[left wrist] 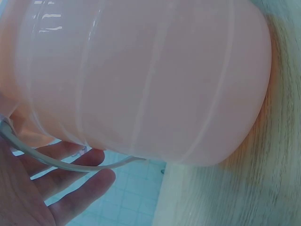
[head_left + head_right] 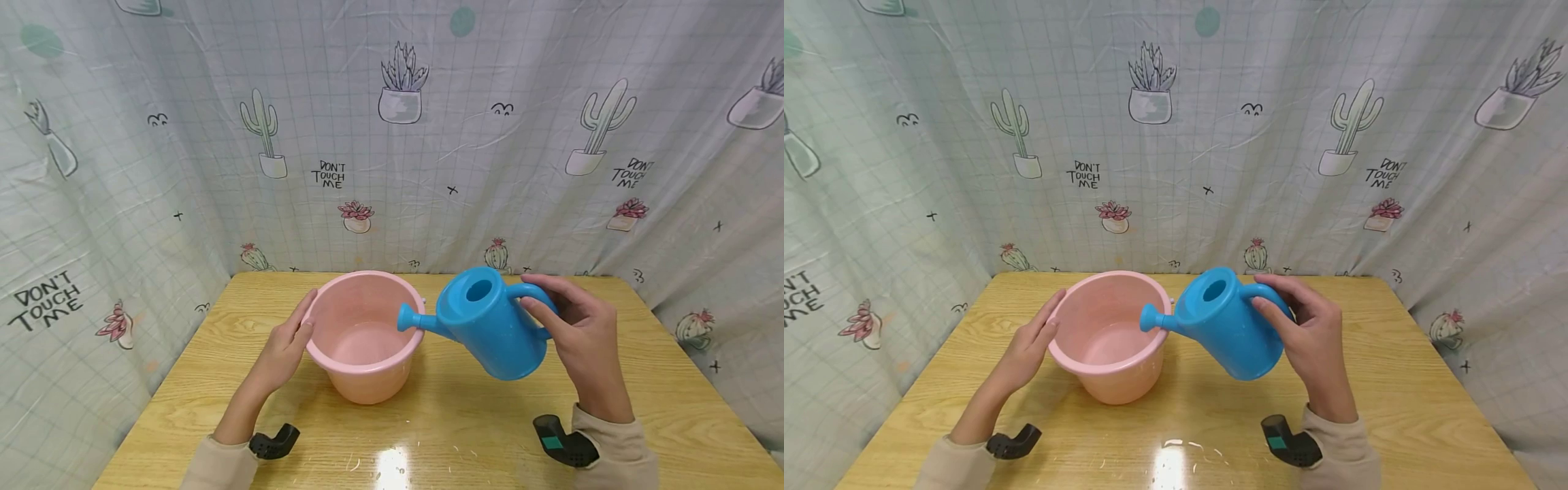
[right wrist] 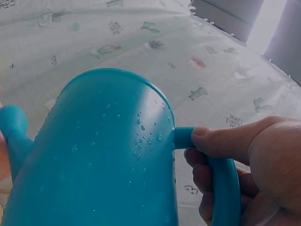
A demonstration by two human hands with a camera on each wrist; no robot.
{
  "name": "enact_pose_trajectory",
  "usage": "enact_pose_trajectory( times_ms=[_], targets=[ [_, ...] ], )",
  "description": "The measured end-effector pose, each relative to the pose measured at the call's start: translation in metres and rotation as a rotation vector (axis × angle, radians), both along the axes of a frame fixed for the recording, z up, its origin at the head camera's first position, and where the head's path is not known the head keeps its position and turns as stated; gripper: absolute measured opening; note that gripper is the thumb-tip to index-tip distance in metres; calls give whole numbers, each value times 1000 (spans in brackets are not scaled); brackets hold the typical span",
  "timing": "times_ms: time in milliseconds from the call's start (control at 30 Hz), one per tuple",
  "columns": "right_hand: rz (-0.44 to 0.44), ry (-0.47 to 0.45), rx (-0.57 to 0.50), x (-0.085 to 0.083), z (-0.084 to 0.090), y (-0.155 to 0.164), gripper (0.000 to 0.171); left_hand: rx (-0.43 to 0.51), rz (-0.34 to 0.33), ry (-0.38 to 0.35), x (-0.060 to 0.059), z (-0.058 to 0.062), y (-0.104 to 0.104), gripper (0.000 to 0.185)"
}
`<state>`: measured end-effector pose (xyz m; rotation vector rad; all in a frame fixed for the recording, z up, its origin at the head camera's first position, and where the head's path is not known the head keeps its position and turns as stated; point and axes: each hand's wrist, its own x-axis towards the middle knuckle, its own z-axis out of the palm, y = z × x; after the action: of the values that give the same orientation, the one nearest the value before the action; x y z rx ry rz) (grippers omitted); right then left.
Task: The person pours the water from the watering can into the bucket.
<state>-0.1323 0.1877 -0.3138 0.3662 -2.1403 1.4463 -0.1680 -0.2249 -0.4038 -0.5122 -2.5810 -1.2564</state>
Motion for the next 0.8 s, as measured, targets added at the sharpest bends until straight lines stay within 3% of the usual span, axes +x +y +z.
enact_pose_trajectory(
  times_ms=[500, 800],
  targets=[
    [13, 17, 0, 1, -3, 1, 34, -11, 19, -17, 3, -8, -1, 51],
    [7, 15, -18, -4, 0, -3, 34, -3, 29, -10, -1, -3, 1, 50]
  ],
)
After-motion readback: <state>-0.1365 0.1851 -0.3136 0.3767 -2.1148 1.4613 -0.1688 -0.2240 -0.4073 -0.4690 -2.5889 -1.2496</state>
